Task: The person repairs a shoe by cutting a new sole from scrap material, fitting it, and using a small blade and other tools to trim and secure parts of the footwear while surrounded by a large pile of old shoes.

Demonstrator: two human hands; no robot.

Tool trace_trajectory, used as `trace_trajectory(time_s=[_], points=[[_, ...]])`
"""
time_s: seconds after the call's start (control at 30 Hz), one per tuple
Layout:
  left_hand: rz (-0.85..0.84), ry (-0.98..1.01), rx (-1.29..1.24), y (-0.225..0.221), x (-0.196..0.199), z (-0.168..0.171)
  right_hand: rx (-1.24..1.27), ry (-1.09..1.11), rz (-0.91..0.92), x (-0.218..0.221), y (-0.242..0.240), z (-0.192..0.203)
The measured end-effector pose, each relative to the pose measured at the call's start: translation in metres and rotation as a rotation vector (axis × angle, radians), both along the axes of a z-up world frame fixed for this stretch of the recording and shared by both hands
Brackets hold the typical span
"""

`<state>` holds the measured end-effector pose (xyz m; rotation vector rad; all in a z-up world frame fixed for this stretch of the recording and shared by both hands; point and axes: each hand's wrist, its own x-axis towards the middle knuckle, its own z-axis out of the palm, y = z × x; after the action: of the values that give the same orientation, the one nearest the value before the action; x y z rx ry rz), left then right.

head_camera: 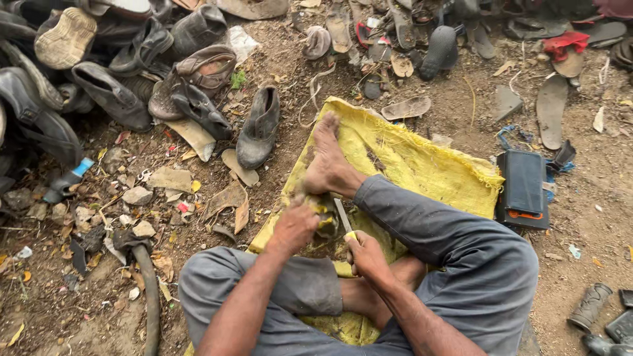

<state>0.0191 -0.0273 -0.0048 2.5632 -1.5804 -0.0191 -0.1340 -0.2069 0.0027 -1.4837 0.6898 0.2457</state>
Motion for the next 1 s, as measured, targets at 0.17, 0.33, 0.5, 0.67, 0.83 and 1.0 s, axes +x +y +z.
trace_trajectory(time_s=[0.17, 0.33, 0.5, 0.67, 0.83, 1.0], points=[[0.078, -0.058, 0.029, -0.038, -0.019, -0.051, -0.004, 0.034, -0.045, 0.001, -0.01, 0.018], [0.438, -0.222, -0.278, -0.06, -0.02, -0.033, 0.012, 0.014, -0.056, 0.006, -0.014, 0.026], [0.796, 0.072, -0.533, -0.078, -0.055, -0.041, -0.015, 0.04, -0.051, 0.006, -0.017, 0.026], [0.942, 0.336, -0.687, -0.064, -0.039, -0.069, -0.108, 0.102, 0.045, -0.002, -0.026, 0.003], [0.995, 0.659, -0.738, -0.054, -0.039, -0.057, -0.475, 0.004, 0.276, 0.002, -0.022, -0.011], [0.938, 0.671, -0.988, -0.053, -0.04, -0.051, -0.638, -0.002, 0.353, 0.014, -0.021, 0.015]])
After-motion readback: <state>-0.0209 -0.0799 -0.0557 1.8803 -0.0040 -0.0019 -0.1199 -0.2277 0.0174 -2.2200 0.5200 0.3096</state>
